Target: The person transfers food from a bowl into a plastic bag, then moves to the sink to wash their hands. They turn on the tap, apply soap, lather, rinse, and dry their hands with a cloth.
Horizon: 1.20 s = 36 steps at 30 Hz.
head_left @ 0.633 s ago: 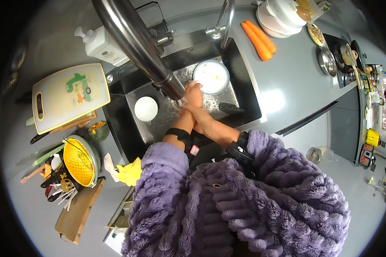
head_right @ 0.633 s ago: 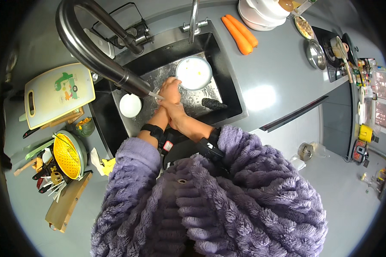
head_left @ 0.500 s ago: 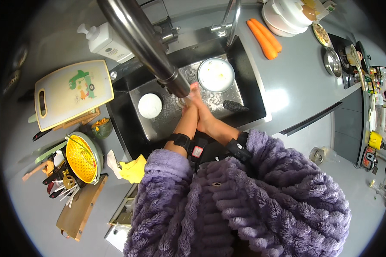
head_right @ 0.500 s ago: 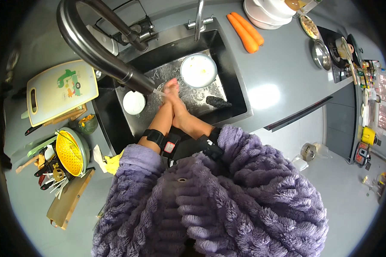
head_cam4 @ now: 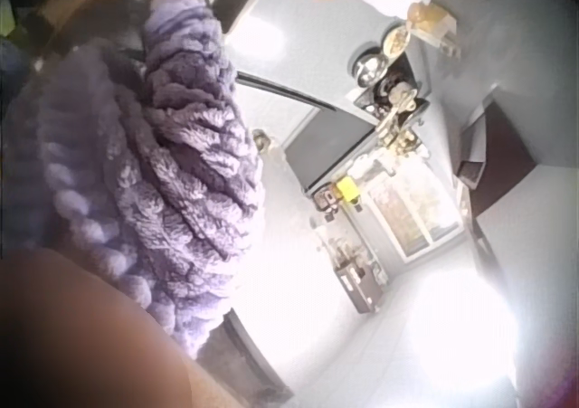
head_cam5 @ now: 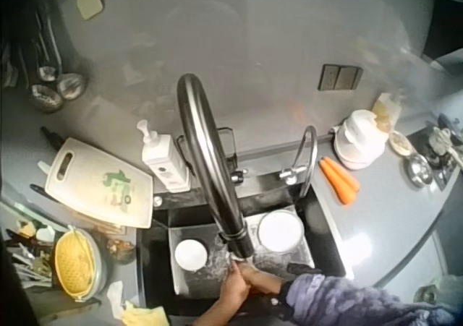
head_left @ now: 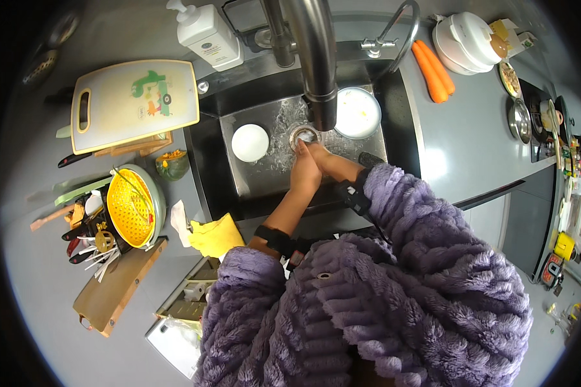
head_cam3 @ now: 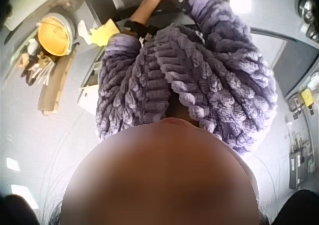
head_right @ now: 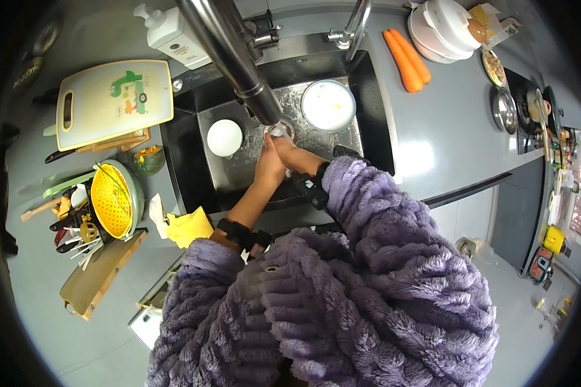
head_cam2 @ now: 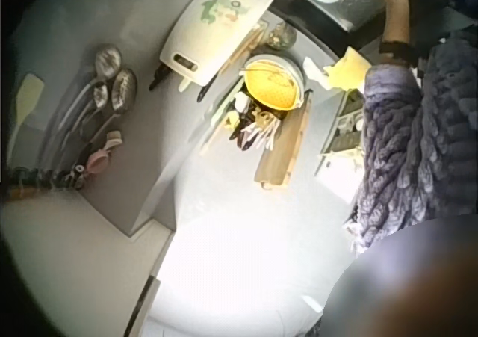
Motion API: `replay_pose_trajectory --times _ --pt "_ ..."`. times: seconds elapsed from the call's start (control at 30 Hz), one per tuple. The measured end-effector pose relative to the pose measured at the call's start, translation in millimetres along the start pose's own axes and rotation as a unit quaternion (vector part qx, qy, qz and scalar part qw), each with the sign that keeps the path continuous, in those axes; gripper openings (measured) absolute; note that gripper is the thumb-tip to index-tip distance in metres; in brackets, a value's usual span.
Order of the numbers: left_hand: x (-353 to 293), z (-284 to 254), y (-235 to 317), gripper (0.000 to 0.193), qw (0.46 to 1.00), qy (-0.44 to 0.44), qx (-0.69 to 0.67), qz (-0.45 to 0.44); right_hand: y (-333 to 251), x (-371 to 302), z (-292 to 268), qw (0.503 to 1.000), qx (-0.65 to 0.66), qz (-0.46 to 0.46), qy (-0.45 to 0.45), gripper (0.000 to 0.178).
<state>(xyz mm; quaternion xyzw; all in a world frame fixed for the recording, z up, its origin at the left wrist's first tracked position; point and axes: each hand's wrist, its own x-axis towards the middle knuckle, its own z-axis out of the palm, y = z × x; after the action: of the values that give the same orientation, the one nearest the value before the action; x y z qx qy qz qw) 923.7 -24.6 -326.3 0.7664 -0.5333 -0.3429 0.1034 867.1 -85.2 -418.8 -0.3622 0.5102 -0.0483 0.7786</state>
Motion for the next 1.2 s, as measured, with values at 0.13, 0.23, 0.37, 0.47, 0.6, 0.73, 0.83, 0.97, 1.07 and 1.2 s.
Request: replay_pose_trajectory --times 0.13,0.23,0.37,0.47,0.6,0.73,0.83,0.97,1.07,1.2 --pt "-8 -25 -9 0.054 0.993 -0.066 -0.098 0.005 -20 -17 -5 0.876 -0.466 -0.069 0.105 0.048" --pt "-11 -40 -8 0.037 0.912 -0.175 -0.355 -0.109 -25 -13 -4 0.828 -0.544 -0.027 0.138 0.07" --pt "-17 -57 3 0.049 0.812 -0.173 -0.514 -0.217 -19 21 -12 0.645 -0.748 -0.149 0.048 0.07" --pt "-19 -70 11 0.046 0.766 -0.165 -0.584 -0.212 -18 48 -20 0.964 -0.264 -0.037 -0.003 0.05" --pt "-15 -78 18 0.067 0.749 -0.288 -0.552 -0.226 -24 47 -18 0.78 -0.606 -0.132 0.077 0.037" --pt "-5 -61 29 0.066 0.687 -0.365 -0.572 -0.262 -34 12 -6 0.432 -0.876 -0.167 0.133 0.039" --pt "0 -41 40 0.053 0.742 -0.319 -0.503 -0.309 -39 -13 -2 0.67 -0.655 -0.231 0.26 0.039" --pt "-3 -29 46 0.035 0.755 -0.25 -0.511 -0.326 -45 -28 6 0.773 -0.369 -0.422 0.296 0.031" --pt "-7 -30 44 0.033 0.593 -0.274 -0.708 -0.269 -49 -38 16 0.908 0.138 -0.288 0.272 0.019" --pt "-2 -37 31 0.056 0.411 -0.306 -0.852 -0.109 -54 -59 37 0.803 0.543 -0.132 0.207 0.017"
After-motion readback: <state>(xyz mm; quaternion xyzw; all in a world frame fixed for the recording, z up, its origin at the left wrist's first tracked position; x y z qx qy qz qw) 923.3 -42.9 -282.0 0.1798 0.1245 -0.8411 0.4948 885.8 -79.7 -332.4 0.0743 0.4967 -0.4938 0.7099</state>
